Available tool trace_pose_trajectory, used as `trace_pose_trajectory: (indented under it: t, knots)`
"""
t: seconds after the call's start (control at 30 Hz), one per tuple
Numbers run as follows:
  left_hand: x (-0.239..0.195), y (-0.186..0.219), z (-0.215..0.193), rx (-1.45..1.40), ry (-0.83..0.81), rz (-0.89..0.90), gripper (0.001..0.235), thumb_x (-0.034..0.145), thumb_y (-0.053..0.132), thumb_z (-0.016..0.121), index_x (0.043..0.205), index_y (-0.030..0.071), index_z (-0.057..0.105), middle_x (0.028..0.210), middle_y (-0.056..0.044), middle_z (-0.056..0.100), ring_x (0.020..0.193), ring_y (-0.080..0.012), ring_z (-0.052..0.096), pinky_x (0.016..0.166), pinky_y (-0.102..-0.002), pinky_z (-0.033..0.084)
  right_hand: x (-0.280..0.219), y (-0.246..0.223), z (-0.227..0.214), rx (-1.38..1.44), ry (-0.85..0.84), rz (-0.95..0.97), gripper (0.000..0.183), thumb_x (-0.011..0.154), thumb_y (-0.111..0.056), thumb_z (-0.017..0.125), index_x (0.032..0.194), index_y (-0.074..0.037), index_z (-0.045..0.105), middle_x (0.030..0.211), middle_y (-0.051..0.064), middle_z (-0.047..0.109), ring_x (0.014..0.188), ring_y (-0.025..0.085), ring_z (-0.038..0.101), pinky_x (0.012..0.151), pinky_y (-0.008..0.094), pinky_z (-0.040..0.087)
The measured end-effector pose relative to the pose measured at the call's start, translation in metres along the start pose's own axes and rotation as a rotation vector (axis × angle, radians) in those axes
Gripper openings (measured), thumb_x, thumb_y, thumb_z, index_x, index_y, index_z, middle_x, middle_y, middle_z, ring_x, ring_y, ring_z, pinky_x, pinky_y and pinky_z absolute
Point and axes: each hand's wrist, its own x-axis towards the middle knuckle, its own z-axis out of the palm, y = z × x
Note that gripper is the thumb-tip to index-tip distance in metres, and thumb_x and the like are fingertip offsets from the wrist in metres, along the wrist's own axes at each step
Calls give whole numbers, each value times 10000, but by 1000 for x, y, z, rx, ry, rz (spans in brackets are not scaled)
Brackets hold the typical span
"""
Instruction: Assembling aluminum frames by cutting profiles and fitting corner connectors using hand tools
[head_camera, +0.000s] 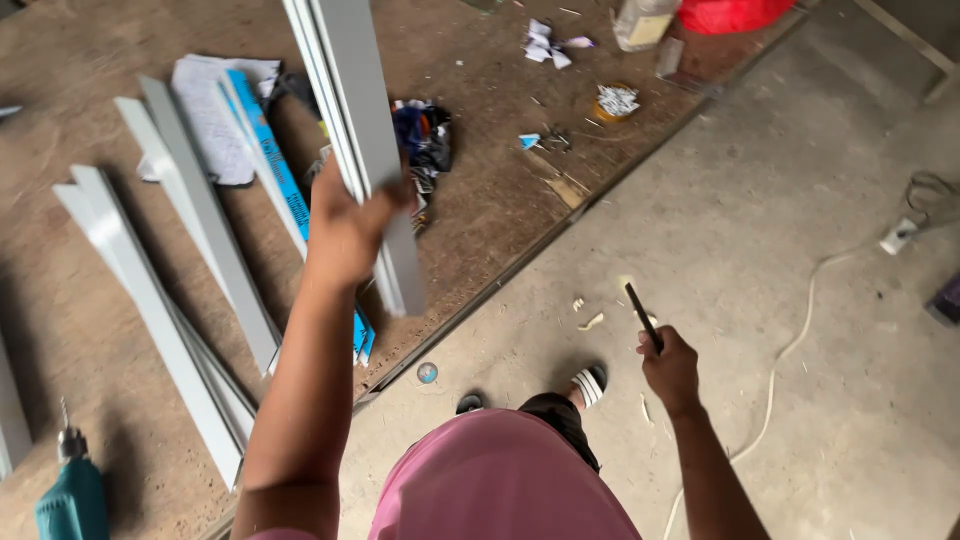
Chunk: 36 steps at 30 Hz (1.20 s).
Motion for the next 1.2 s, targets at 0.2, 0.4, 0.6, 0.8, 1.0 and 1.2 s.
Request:
trace_pose_trajectory:
  t: [0.2,0.4,0.6,0.8,1.0,1.2]
  knots:
    - [-71,-148,-17,-4,-220,29,184,771,-38,753,938,34,724,781,-142,677,805,-203,596,818,-413,515,24,14,-27,-270,-49,62,263,879,-225,764,965,-35,603,874,212,767,931,441,742,818,543,588]
    - [-116,-159,-24,71,-356,-375,123,832,26,773,947,32,731,853,-31,698,799,-152,606,726,-323,505,18,64,-51,-217,135,104,167,928,-188,652,861,-97,528,825,148,679,725,351,643,620,474,476]
    - [-123,-195,-31,88,-449,-396,124,823,23,766,944,5,740,827,-65,725,788,-173,644,749,-322,517,-13,46,-98,-173,-18,558,399,968,-252,615,1341,-165,500,709,88,761,730,261,736,650,426,523]
    - [-99,-135,5,312,-504,-299,315,837,82,674,1145,65,737,681,47,459,604,-85,360,499,-287,372,2,108,-114,-421,48,511,433,1049,-452,452,1227,-168,726,1192,226,635,1061,481,656,856,588,549]
    - [-70,-115,-1,1059,-507,60,870,775,207,645,1595,285,365,1206,-27,649,761,-388,724,685,-533,592,49,-10,-176,-376,524,-484,570,1042,-464,670,766,-8,468,820,123,500,841,351,530,743,491,454]
    - [-23,-34,-11,1828,-424,675,798,794,443,582,1577,353,453,973,92,615,745,-152,668,576,-316,535,100,-169,-221,-353,263,-1084,558,848,-364,889,984,3,493,1436,176,514,1342,387,518,1101,549,345]
